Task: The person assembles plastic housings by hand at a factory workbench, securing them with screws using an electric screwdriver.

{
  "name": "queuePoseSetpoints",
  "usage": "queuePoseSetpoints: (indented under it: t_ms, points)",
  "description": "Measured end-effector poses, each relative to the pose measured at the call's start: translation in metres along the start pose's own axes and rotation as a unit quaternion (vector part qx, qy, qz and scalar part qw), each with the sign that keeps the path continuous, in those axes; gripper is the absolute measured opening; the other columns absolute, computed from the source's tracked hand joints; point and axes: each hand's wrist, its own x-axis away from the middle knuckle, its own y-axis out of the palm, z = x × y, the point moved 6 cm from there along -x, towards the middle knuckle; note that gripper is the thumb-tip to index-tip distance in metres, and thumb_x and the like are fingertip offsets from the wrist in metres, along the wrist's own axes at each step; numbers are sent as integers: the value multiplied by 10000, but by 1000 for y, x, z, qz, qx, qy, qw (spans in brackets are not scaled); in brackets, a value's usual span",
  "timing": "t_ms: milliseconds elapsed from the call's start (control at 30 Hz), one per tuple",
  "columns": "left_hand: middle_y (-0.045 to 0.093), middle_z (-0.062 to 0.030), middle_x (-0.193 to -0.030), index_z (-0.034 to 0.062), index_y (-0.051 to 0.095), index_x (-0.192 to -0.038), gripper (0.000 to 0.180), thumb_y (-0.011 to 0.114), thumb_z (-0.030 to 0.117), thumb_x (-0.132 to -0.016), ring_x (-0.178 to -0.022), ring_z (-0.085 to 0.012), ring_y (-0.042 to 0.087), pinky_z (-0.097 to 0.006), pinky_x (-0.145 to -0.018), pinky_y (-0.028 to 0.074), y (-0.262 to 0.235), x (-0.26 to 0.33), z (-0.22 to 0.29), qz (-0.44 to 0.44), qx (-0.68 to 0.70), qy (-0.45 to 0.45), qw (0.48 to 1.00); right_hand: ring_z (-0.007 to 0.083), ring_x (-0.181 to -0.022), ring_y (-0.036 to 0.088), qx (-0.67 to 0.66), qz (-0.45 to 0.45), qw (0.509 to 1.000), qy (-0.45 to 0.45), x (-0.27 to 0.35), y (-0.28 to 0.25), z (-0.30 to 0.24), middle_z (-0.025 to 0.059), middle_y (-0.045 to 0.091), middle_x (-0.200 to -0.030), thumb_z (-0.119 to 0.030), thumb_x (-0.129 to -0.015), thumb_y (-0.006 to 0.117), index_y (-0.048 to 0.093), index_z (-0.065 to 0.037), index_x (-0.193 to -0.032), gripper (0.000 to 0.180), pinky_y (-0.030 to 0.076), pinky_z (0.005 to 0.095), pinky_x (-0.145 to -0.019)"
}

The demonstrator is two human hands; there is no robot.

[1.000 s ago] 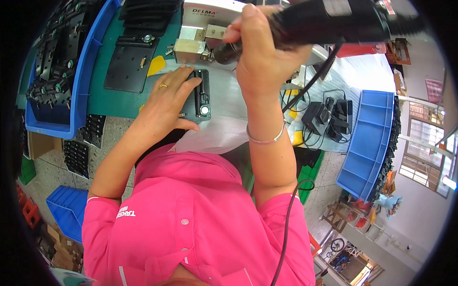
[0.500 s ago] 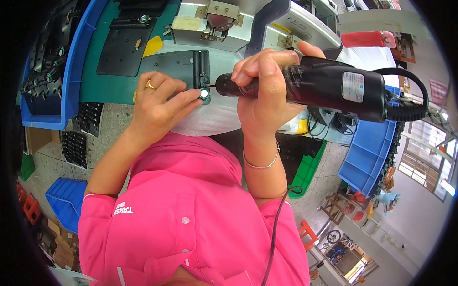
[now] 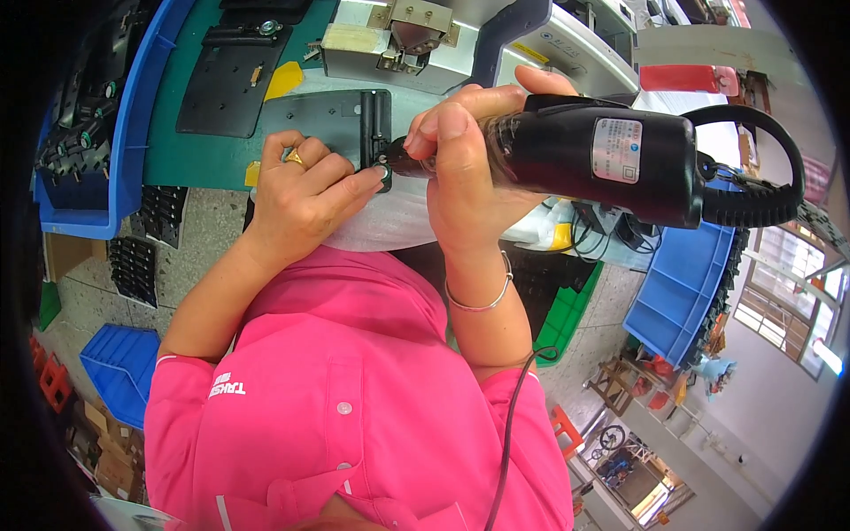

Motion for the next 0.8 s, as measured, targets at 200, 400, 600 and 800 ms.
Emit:
queuePoseSetpoints:
  t_ms: [200,400,600,800]
  points:
    - [518,67,-682,198,697,-855,247,788,156,-629,-665,-133,500,-352,-776,364,1,2,-2,6,8,5,1000,178,-495,488,19,-70,997,-29,-1,8,1,83,508,-683,1,-872,543,341,-54,-1291,469,458,346,-464]
    - [505,64,-681,192,688,-830,170,725,168,-665,-677,-131,504,-355,-788,369,2,3,-4,16,14,5,1000,138,-546,545,-62,-61,996,-23,0,10,6,78,554,-687,73,-831,573,339,-13,-1168,419,494,268,-498]
    - [498,61,-688,181,674,-799,107,662,159,-695,-697,-131,515,-366,-813,373,2,1,-7,22,30,4,999,138,-539,538,-56,-34,998,-14,0,17,10,69,554,-687,63,-836,588,348,-35,-1086,361,491,264,-487]
    - [511,61,-707,183,676,-793,102,689,155,-696,-714,-131,521,-375,-825,364,-1,-3,-4,28,34,10,999,150,-496,516,62,-43,997,-23,2,28,6,87,536,-635,63,-827,572,376,-23,-1126,367,474,285,-487]
